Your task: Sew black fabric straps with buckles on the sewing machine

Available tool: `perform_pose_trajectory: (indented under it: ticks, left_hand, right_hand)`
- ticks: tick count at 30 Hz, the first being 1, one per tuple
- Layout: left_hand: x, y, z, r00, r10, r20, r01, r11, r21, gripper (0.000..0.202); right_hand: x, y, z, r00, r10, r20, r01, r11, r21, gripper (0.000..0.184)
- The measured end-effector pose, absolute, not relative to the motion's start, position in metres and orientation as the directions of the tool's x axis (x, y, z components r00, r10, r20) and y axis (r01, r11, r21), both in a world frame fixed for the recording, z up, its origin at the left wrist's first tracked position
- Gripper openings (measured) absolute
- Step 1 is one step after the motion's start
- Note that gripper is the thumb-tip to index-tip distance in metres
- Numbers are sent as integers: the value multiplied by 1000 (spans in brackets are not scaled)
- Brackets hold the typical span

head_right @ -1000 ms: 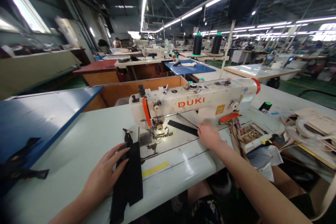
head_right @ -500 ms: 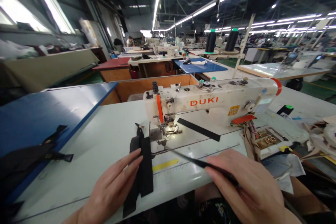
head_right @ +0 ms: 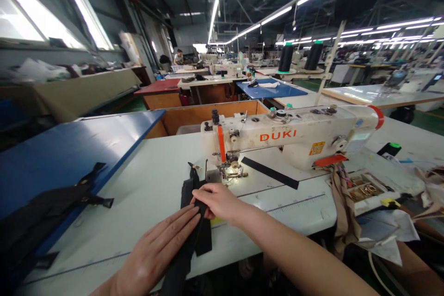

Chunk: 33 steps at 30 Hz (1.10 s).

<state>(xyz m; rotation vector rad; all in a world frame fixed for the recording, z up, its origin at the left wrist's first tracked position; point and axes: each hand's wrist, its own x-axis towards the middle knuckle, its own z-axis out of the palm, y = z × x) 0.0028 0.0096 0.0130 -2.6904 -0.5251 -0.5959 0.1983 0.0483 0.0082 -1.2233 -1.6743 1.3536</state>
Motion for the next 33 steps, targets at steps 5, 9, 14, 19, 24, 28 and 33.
perform_pose_trajectory:
  ticks: [5,9,14,19,24,28,33]
  left_hand:
    - [-5,35,4,768,403,497,545,-819,-178,45]
    - [-2,55,-20,730,505,460,622,-770,-142,38]
    - [6,58,-39,709,590,386,671,-733,-112,41]
    - [7,43,-38,695,601,395,678,-731,-80,43]
    - [6,35,-38,710,629,316,677,-734,-60,48]
    - [7,36,-37,741,603,294,646,-761,-67,46]
    - [7,36,-36,735,601,315,639,-769,-25,47]
  right_hand:
    - [201,55,-8,-191,977,92,390,162,-907,36]
    - [211,34,-23,-511,832,217,573,518,-635,53]
    - [206,6,-25,-638,760,120,638,610,-470,63]
    - [200,-11,-22,-608,789,91,653,562,-507,64]
    - [208,-23,-19,-629,775,62,614,545,-571,70]
    - [223,-27,-16,-708,704,49,546,590,-594,89]
    - [222,-16,-23,-730,674,113,579,698,-420,70]
